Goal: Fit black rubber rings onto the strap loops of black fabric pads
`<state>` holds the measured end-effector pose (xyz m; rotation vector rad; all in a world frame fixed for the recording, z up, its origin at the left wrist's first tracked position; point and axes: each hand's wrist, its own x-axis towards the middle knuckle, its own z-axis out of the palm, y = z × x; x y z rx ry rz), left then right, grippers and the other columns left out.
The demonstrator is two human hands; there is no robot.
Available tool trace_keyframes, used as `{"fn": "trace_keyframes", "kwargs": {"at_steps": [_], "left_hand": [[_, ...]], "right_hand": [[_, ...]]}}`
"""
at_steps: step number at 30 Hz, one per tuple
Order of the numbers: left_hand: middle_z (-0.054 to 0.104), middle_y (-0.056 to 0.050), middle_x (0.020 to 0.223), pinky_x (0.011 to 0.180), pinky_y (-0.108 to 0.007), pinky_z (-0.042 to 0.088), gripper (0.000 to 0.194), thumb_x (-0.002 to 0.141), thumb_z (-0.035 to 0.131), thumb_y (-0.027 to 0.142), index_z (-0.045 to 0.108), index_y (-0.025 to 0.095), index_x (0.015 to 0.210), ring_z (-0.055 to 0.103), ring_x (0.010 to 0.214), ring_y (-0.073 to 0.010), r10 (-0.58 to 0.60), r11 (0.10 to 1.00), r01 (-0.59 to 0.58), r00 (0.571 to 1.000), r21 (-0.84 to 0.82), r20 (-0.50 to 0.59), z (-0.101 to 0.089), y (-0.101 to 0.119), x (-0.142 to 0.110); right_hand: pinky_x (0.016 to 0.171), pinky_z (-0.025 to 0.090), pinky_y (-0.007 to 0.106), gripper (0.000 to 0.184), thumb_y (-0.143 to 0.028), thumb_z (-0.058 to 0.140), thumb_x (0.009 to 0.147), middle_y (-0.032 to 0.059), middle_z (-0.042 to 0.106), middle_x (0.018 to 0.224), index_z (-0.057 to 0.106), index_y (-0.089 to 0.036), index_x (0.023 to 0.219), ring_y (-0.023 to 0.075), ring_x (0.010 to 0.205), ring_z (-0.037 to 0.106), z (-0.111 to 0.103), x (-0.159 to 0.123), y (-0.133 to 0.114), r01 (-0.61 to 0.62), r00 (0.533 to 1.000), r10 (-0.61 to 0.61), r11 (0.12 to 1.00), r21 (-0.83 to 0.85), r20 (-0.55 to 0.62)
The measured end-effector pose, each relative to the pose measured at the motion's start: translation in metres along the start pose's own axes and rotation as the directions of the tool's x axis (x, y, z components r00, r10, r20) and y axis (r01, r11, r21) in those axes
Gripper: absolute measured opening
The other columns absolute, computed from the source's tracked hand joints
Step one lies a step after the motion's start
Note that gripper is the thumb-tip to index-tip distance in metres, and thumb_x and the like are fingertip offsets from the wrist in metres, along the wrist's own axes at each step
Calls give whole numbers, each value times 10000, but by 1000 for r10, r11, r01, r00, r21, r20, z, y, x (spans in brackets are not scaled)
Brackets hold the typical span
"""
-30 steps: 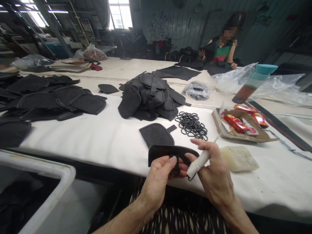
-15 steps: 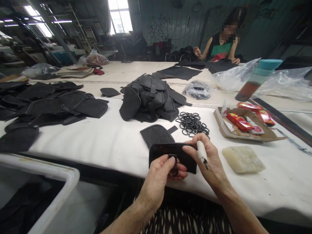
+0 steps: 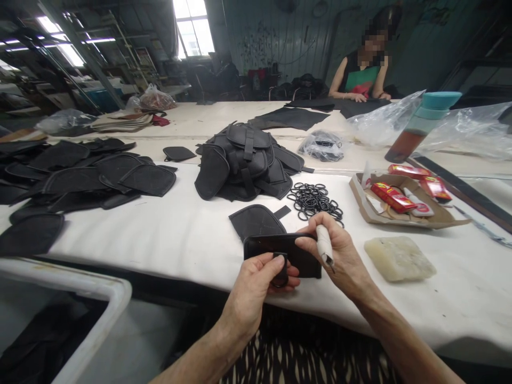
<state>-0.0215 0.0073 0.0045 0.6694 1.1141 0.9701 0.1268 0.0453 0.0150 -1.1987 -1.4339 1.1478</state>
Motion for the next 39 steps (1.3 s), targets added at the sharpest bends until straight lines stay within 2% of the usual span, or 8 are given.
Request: {"fn": "trace_keyframes", "kwargs": {"at_steps": [12,16,20,22,25,30,35,39], "left_hand": [[693,-88,711,691,-307,481,251,775,614,338,665,92,769,643,647,-176,24,998,-26,999,-54,-31,2,-4,5],[698,-90,703,696,-300,479,247,767,624,332,663,90,733,650,651,-179,12,999,-15,999,-41,-52,0,-3,5],[705,-101,715,722,-314,491,229,747,646,310,665,83,722,657,651,-183,-19,997,15,999,-81,-48,-1,-2,6],[708,-109,723,726,-313,499,215,736,658,292,665,77,720,660,655,-184,-30,994,26,999,-102,-36,-2,-1,8],[712,-116,730,725,-303,511,193,719,677,265,667,72,719,664,667,-183,-38,992,35,999,-122,-21,-2,1,10],[718,-120,724,719,-294,539,101,731,658,173,674,73,721,678,684,-191,-74,988,66,996,-143,-53,1,3,14],[728,-120,739,697,-279,563,113,770,585,91,686,82,720,693,678,-194,-121,987,106,986,-122,-116,2,2,24],[728,-126,736,686,-289,576,158,786,551,73,691,81,712,697,673,-201,-144,986,131,981,-105,-130,5,5,28]], "right_hand": [[577,438,250,208,-310,633,767,-10,623,863,452,-226,824,135,666,554,-3,1,9,28,1000,-28,999,16,1],[665,452,277,245,-403,658,760,16,647,852,525,-236,880,174,757,591,-20,-22,2,201,957,-249,940,-276,-151],[449,372,250,444,-649,487,776,-23,542,550,605,-245,915,138,471,479,-36,-56,-9,256,909,-336,917,-304,-248],[418,337,255,515,-690,453,761,-15,508,522,648,-236,908,139,448,447,-40,-66,-12,204,932,-268,945,-257,-244],[449,348,259,414,-596,513,776,9,538,572,667,-218,839,157,509,479,-46,-72,-8,100,939,-157,976,-194,-306],[480,322,245,229,-442,505,844,-26,472,539,540,-225,782,143,516,437,-69,-77,5,-54,869,15,996,-65,-495],[535,322,252,270,-447,536,827,-37,500,532,466,-217,706,132,524,412,-101,-84,3,-164,782,-10,961,-221,-624],[539,303,263,307,-425,515,831,-38,509,513,451,-210,621,122,496,385,-111,-79,0,-275,747,-24,898,-342,-664]]}}
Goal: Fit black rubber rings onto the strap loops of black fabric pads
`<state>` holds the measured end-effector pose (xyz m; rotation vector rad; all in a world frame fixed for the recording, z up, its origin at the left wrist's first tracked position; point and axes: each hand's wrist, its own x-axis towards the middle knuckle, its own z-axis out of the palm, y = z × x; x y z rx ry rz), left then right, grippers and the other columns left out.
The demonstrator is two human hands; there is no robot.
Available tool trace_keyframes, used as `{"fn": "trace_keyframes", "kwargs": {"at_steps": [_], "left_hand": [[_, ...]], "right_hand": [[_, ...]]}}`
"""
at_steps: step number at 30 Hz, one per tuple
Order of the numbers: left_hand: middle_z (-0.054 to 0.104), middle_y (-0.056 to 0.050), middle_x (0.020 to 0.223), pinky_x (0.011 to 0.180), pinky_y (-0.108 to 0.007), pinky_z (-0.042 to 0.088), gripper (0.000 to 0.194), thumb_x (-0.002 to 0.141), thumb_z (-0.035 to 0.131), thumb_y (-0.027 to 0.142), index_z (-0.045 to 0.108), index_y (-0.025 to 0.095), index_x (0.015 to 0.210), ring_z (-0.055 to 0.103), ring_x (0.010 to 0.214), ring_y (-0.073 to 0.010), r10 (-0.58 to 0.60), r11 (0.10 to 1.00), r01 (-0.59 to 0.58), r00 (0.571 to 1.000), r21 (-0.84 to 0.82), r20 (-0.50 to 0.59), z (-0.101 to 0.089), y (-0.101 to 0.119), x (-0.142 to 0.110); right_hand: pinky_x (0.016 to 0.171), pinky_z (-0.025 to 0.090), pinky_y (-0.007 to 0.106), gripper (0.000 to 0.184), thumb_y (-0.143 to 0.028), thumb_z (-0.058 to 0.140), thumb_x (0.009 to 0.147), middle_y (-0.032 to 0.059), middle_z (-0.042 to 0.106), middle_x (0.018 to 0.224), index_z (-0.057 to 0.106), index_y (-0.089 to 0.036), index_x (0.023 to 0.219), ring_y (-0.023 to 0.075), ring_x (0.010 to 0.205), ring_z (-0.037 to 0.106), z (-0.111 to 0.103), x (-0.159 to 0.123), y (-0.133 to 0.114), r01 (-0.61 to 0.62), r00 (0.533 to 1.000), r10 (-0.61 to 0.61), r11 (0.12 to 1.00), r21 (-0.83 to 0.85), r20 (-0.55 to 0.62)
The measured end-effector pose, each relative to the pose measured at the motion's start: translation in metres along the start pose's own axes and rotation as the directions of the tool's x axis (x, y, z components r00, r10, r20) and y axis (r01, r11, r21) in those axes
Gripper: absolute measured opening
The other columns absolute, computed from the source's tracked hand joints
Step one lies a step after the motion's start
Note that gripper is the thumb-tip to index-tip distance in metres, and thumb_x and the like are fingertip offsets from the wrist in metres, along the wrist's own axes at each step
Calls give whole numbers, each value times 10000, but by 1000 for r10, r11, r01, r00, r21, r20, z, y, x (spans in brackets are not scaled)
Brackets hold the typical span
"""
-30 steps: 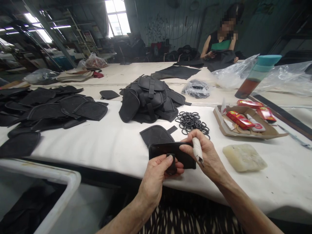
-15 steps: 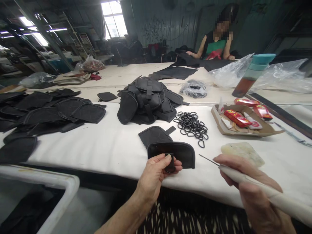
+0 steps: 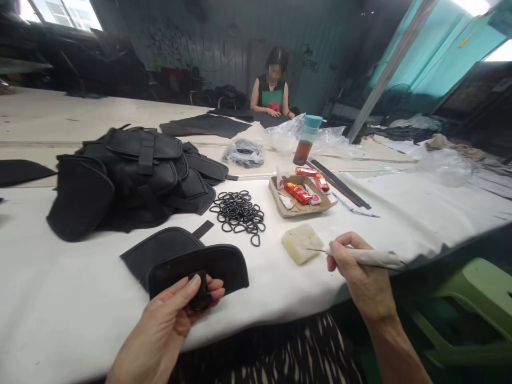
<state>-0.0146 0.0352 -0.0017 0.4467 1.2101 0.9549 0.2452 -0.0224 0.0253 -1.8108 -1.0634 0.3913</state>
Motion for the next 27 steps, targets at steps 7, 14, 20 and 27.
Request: {"fn": "trace_keyframes", "kwargs": {"at_steps": [7,14,20,27], "left_hand": [[730,-121,734,687,-302,584,178,793,542,81,691,92,696,699,679,-206,-1,1000,1,1000,3,-29,2,2,4],[732,-120,717,664,-259,582,199,800,537,69,691,93,678,704,667,-201,-21,999,22,999,49,-25,-1,3,4],[733,-137,749,648,-246,575,240,812,506,40,705,89,688,705,693,-200,-17,999,16,1000,33,15,4,8,0],[730,-141,794,761,-286,542,143,781,598,115,720,76,717,688,738,-192,-44,998,49,984,-26,171,-7,8,-3]], "right_hand": [[543,323,256,306,-384,482,837,-46,515,498,442,-214,586,123,502,425,12,9,6,50,999,-50,996,-70,4],[485,302,243,309,-376,487,828,-55,476,472,431,-213,572,107,451,382,15,11,5,36,999,-34,996,-84,21],[498,311,244,317,-397,505,829,-47,493,479,449,-205,583,107,468,388,13,11,9,0,1000,0,1000,-25,29],[472,373,202,247,-383,606,779,-9,529,573,513,-201,640,131,578,479,6,-1,9,-152,983,177,928,341,-43]]}}
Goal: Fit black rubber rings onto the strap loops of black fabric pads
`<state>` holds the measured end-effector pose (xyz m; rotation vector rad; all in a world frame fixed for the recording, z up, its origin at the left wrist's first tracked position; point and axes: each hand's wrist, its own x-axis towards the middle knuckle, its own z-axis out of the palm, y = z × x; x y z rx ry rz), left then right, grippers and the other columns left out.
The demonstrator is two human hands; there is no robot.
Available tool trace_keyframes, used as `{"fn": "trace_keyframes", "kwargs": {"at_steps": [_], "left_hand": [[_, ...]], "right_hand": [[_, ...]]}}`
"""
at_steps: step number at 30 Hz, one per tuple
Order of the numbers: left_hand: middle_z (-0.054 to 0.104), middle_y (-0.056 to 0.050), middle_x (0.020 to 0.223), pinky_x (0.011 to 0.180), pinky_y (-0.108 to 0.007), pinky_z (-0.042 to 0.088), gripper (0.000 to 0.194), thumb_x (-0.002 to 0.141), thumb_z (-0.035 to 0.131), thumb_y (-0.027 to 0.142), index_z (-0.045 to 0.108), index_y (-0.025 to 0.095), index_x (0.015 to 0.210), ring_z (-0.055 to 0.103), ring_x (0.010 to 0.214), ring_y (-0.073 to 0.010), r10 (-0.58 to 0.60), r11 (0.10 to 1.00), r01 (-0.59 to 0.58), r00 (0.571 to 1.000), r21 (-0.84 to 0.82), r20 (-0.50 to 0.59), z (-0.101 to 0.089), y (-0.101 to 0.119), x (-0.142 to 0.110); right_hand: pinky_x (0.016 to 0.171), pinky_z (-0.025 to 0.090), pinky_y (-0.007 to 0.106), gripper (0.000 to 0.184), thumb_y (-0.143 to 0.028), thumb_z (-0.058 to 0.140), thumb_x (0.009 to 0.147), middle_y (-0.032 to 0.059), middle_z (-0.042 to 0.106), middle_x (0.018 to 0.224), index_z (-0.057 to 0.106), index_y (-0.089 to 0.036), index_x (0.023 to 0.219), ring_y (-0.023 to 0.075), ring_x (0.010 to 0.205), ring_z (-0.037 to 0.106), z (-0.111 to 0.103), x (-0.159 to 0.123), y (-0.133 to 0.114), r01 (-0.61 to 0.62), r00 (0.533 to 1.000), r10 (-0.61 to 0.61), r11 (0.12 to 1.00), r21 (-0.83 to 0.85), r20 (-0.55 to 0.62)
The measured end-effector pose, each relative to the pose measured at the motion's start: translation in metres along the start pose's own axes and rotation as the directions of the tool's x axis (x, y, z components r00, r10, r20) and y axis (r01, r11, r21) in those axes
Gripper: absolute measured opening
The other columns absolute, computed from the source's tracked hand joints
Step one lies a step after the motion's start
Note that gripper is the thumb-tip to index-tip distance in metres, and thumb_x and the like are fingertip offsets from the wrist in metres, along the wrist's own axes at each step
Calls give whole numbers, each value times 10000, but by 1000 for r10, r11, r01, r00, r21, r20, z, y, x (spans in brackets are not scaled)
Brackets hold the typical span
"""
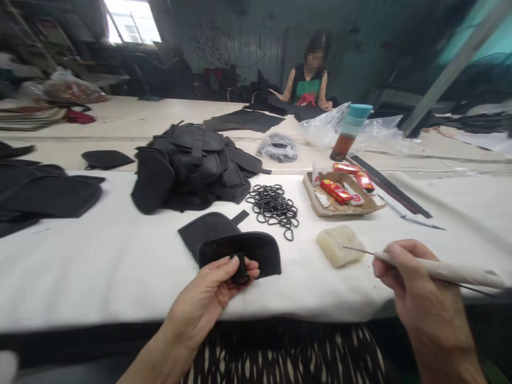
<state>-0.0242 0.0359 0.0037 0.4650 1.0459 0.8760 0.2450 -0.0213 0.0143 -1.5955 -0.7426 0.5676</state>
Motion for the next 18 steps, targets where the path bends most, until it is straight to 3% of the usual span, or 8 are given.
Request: {"fn": "trace_keyframes", "kwargs": {"at_steps": [3,6,9,12,15,18], "left_hand": [[727,-134,816,763,-270,518,125,748,651,177,722,74,750,678,750,-185,35,999,-36,997,2,62,-3,-4,-2],[723,-131,861,761,-257,496,158,732,672,218,724,78,784,669,779,-184,65,998,-67,993,12,102,-5,-8,-3],[720,-125,868,774,-253,481,169,718,688,231,726,81,784,661,797,-181,73,997,-74,989,4,133,-7,-9,-4],[718,-132,877,770,-251,475,187,724,684,241,728,77,802,655,812,-183,70,997,-72,982,5,173,-9,-8,-4],[718,-133,885,768,-259,473,190,731,677,244,731,81,812,652,814,-186,66,998,-66,977,-5,203,-11,-8,-3],[717,-131,892,779,-272,469,188,737,670,237,732,83,823,648,826,-192,65,998,-65,975,-10,211,-13,-9,-2]], "right_hand": [[396,348,172,211,-369,619,769,-17,489,531,512,-220,666,126,537,470,14,-13,-3,-123,978,87,974,190,188],[363,299,145,207,-386,591,802,-19,487,524,507,-227,699,110,516,447,39,-34,-8,-221,918,104,935,278,382],[426,333,143,227,-388,593,812,-7,532,566,505,-211,700,104,556,458,64,-52,-12,-284,842,95,915,288,530],[439,311,158,244,-395,602,808,-7,556,585,497,-198,711,85,517,407,82,-59,-11,-329,799,85,891,315,595],[424,251,174,242,-392,586,821,-17,562,580,478,-196,727,67,462,315,92,-60,-6,-344,793,82,878,333,604],[438,240,185,236,-390,574,832,-23,565,587,472,-199,740,70,474,317,97,-60,-1,-339,783,76,884,322,617]]}}
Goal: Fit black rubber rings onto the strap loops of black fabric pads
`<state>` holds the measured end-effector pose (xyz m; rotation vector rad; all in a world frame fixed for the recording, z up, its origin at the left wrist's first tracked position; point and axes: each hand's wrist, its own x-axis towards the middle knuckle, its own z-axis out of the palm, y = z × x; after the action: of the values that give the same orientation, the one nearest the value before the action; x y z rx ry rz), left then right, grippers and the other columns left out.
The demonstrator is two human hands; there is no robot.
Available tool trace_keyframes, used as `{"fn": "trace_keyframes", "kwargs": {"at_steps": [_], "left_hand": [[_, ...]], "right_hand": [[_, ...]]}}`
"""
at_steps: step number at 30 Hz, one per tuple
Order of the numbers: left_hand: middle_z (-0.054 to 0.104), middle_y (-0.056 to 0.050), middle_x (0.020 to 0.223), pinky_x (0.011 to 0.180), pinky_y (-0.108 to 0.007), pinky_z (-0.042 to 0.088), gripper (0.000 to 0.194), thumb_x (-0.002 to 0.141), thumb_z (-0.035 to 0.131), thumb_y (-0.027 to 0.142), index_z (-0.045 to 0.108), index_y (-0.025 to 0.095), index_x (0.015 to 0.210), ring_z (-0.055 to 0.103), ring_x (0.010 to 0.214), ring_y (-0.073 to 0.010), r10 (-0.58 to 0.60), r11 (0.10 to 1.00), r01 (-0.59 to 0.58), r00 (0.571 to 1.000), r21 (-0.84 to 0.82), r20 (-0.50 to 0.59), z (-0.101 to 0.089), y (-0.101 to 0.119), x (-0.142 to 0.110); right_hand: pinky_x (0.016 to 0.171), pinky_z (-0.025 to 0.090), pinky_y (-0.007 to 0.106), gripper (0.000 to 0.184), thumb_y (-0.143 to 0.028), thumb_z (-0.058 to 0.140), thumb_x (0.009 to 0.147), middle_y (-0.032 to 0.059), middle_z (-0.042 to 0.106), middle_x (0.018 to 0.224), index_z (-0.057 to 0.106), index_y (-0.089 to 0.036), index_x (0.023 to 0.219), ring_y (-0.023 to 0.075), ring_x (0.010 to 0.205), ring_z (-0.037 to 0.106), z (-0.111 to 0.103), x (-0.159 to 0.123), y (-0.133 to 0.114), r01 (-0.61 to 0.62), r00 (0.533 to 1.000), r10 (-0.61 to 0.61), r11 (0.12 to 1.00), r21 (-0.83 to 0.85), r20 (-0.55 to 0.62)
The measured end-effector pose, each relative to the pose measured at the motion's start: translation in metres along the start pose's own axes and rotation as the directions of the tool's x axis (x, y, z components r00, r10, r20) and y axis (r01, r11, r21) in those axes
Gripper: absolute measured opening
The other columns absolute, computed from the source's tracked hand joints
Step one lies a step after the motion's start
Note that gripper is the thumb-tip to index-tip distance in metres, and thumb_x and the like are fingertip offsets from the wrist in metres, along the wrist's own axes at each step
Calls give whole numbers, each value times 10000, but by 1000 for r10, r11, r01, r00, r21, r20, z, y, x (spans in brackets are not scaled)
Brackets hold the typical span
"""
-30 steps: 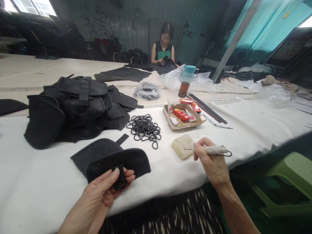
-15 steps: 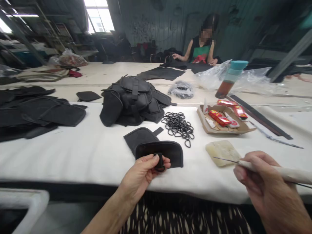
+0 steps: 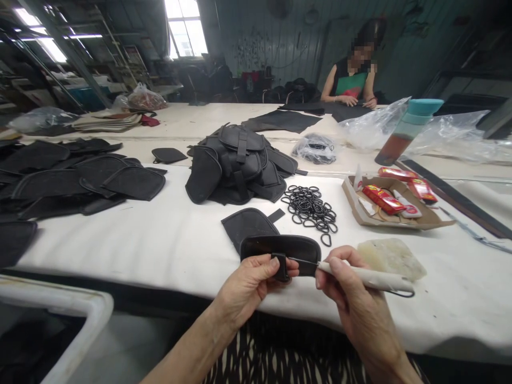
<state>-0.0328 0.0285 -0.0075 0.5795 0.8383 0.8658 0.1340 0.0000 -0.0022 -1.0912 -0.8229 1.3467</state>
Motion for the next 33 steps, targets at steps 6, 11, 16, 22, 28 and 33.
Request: {"fn": "trace_keyframes", "kwargs": {"at_steps": [6,11,16,22,28,33], "left_hand": [[721,-128,873,839,-307,446,198,755,656,249,733,88,841,641,833,-196,16,1000,-16,1000,-2,20,-1,-2,0],[722,-128,864,859,-322,435,201,755,655,256,735,89,833,640,821,-198,34,999,-34,999,-7,25,0,-2,-1],[719,-129,827,844,-323,432,222,741,664,281,736,90,829,642,805,-208,39,999,-39,999,-7,24,2,-2,-2],[709,-99,717,782,-286,449,217,777,607,267,725,89,739,637,717,-180,110,992,-114,992,-56,-60,9,-7,-2],[686,-75,643,724,-261,455,241,787,581,266,705,100,665,623,645,-160,171,983,-179,975,-45,-140,15,-12,-3],[673,-66,639,693,-267,451,209,727,640,281,687,99,636,617,609,-155,140,985,-158,965,-65,-223,14,-10,-2]], "right_hand": [[436,213,200,226,-383,566,842,-39,552,600,466,-205,746,73,477,309,3,3,8,15,1000,-15,1000,-17,11],[434,213,207,231,-389,552,848,-35,550,602,453,-207,745,80,473,315,8,4,13,8,999,-7,1000,-19,32],[446,265,213,217,-380,548,849,-25,559,607,457,-206,755,89,477,356,9,6,18,19,998,-15,998,-54,63],[644,447,251,140,-326,626,791,2,644,711,551,-208,796,151,702,586,-2,8,11,92,979,-45,969,-231,200],[587,463,258,65,-261,618,777,17,638,731,610,-211,737,177,674,589,-9,8,-1,350,903,-141,790,-503,406],[516,445,236,84,-237,630,746,15,639,683,601,-218,670,166,604,582,-13,-1,-16,415,901,-260,755,-509,348]]}}
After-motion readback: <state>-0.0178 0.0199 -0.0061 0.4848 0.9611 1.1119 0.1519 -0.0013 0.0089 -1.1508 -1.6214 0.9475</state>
